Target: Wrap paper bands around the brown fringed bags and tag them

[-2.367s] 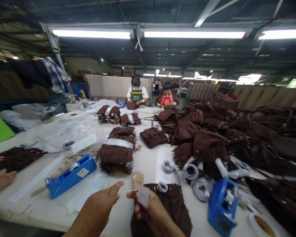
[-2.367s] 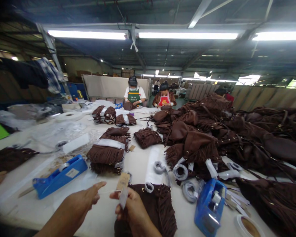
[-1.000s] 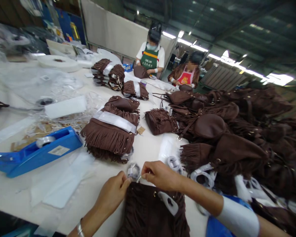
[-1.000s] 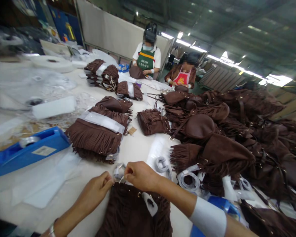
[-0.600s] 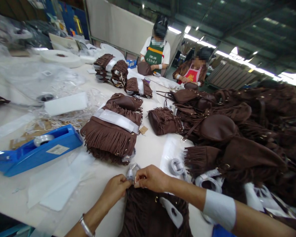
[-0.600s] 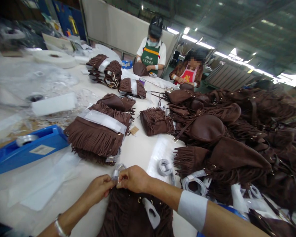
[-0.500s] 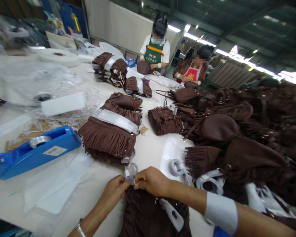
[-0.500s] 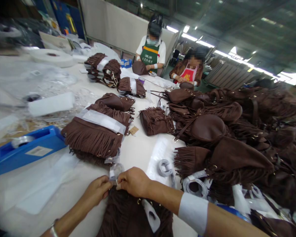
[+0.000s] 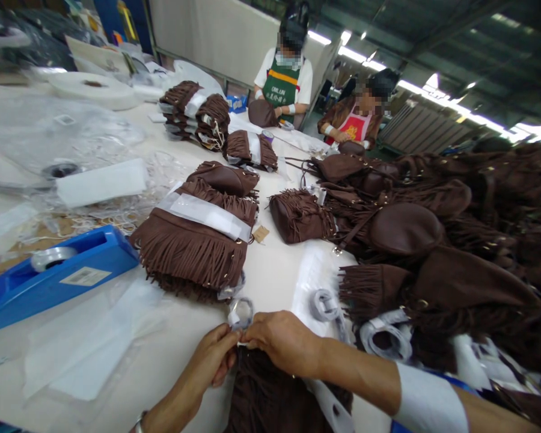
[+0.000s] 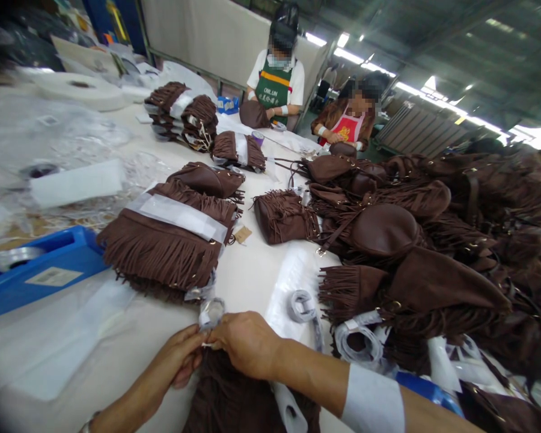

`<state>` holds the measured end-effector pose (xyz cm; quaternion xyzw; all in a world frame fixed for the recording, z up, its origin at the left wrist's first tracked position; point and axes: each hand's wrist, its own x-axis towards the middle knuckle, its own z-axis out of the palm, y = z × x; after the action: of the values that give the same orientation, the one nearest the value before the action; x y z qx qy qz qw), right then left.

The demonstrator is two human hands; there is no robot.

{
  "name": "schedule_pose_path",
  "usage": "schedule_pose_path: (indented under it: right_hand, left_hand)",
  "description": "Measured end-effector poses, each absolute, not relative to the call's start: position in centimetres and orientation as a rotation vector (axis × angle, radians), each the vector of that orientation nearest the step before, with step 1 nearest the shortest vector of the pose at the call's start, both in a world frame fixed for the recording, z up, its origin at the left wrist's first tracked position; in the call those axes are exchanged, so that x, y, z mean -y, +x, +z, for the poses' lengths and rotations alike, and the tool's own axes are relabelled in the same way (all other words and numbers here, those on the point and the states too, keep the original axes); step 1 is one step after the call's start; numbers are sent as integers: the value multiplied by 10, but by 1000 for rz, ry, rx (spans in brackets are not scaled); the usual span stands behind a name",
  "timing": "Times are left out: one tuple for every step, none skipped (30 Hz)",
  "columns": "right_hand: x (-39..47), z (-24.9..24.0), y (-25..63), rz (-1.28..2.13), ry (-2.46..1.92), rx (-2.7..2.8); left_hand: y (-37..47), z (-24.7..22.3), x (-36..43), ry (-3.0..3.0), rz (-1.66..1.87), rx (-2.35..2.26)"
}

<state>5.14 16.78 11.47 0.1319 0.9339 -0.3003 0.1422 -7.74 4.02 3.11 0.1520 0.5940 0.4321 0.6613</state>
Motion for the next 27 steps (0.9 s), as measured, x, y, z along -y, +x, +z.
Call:
schedule_pose_path:
  right_hand:
    - [-169,116,53,-827,390,-2696]
    - [-171,117,54,-792,409,-2700]
    - [-172,118,55,-765,433,-2704]
    - [-174,119,55,-742,459,-2705]
    - [-175,121,55,-718,478,-2706]
    - [-176,122,54,-687,483,-2708]
    - [-177,123,53,-648,467,-2710]
    - [-177,125,52,-603,434,-2714]
    - [-177,126,50,-555,391,-2718]
    - [-177,128,48,-504,349,-2719]
    - [-177,129,46,-456,313,-2712]
    - [-176,130,43,-412,292,-2700]
    - [-176,131,41,-375,286,-2686]
    - [-176,131,39,-345,289,-2671]
    - [-177,132,38,-325,292,-2658]
    - [-177,132,37,-317,293,-2651]
    - [-178,132,36,-323,287,-2649]
    - [-179,132,35,-339,280,-2650]
    - [-179,132,36,-357,274,-2653]
    - [-180,132,36,-376,274,-2659]
    - [-180,131,36,-391,280,-2666]
    - [-181,131,37,-400,289,-2672]
    - [-181,131,38,-402,296,-2678]
    - [-181,131,39,-399,302,-2684]
    - [-180,130,40,-394,307,-2686]
    - [-180,130,40,-386,313,-2684]
    - [-180,129,41,-374,319,-2679]
  left_hand:
    - [-76,31,-42,343,985,-1334]
    - [-74,31,-44,339,990,-1327]
    - [-73,29,-46,332,993,-1325]
    - [-72,26,-47,326,994,-1325]
    - [-71,23,-49,325,993,-1328]
    - [-71,18,-49,330,996,-1331]
    - [-70,13,-50,342,1006,-1334]
    - [-70,8,-50,357,1019,-1337]
    - [-70,4,-50,371,1034,-1337]
    - [-69,0,-49,378,1045,-1334]
    - [-68,-4,-49,379,1058,-1333]
    - [-67,-6,-48,376,1074,-1338]
    - [-66,-7,-47,371,1092,-1349]
    - [-64,-7,-47,369,1111,-1363]
    - [-63,-7,-46,372,1126,-1375]
    - [-62,-6,-46,377,1140,-1388]
    - [-62,-4,-46,383,1144,-1396]
    - [-62,-1,-46,390,1134,-1394]
    - [-62,1,-47,401,1118,-1391]
    - [-63,3,-48,411,1096,-1394]
    - [-64,6,-50,416,1067,-1413]
    - [-65,8,-52,422,1037,-1444]
    - [-66,9,-55,430,1015,-1483]
    - [-67,11,-57,437,1006,-1525]
    - [-67,12,-60,443,1004,-1559]
    - [-68,13,-63,449,1007,-1580]
    - [-68,13,-65,456,1013,-1588]
